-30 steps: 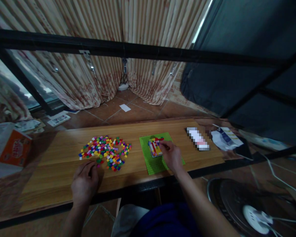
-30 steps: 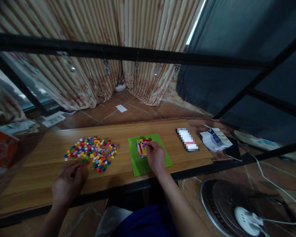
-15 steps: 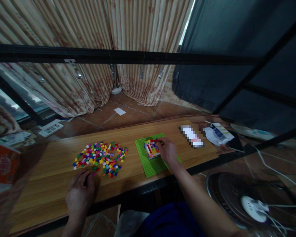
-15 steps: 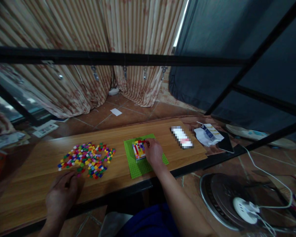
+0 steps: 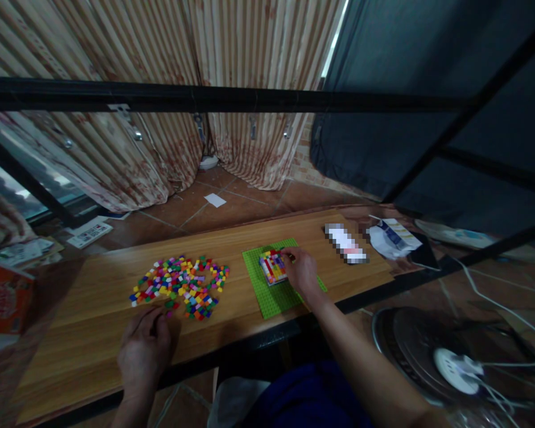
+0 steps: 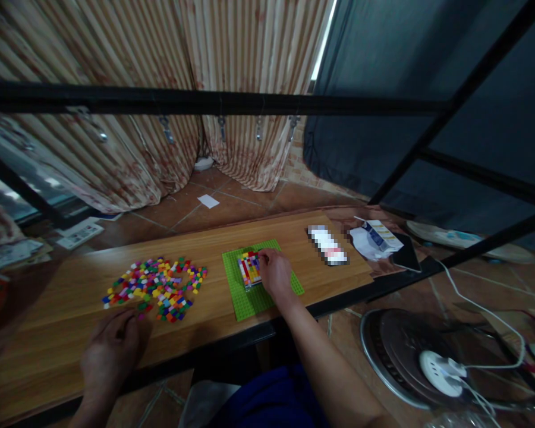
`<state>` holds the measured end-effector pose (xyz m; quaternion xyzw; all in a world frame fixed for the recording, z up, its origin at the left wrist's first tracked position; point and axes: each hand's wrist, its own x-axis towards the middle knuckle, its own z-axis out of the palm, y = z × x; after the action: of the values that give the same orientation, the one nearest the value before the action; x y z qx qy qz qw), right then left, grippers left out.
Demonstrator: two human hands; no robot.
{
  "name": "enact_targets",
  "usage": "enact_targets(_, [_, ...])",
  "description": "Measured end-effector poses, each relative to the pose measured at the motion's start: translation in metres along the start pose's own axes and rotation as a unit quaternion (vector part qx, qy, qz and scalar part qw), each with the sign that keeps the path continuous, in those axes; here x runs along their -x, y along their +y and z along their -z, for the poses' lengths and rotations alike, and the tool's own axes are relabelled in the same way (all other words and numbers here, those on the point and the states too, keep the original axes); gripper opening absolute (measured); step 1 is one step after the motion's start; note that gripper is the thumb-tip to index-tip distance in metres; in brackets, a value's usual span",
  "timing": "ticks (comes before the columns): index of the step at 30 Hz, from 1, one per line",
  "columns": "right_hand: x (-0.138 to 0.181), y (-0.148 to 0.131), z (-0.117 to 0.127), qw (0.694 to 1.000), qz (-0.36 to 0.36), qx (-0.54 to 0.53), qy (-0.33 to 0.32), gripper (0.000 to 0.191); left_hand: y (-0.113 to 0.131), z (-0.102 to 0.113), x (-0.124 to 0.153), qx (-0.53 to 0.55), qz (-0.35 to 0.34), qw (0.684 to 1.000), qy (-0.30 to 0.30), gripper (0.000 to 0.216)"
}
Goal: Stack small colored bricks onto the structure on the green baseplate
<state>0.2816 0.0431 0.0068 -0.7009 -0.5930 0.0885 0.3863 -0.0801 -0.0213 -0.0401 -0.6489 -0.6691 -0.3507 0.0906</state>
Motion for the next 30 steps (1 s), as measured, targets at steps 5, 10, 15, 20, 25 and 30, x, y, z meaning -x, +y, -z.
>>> enact_targets(5, [-0.001, 0.000, -0.001, 1.000, -0.002, 0.001, 0.003, 0.023, 0.000, 0.000, 0.000, -0.002, 0.000, 1.000, 0.000, 0.031])
enact_targets(10, [-0.002, 0.001, -0.001, 0.999, -0.031, -0.010, 0.008, 0.025, -0.001, 0.000, 0.000, 0.003, -0.005, 1.000, -0.003, 0.030])
enact_targets(15, [-0.005, 0.002, -0.001, 0.994, -0.086, -0.071, 0.015, 0.023, -0.001, -0.001, 0.001, 0.013, 0.009, 1.000, -0.002, 0.028])
enact_targets(20, [-0.009, 0.009, -0.010, 0.984, -0.119, -0.135, 0.016, 0.024, 0.000, 0.000, 0.000, 0.009, 0.012, 1.000, -0.008, 0.028])
enact_targets(25, [-0.010, 0.022, -0.019, 0.966, -0.137, -0.220, 0.008, 0.028, 0.002, 0.002, 0.000, 0.007, 0.024, 1.000, -0.018, 0.028])
enact_targets(30, [-0.013, 0.026, -0.021, 0.956, -0.151, -0.250, 0.007, 0.029, 0.004, 0.004, -0.001, 0.012, 0.037, 0.999, -0.024, 0.028])
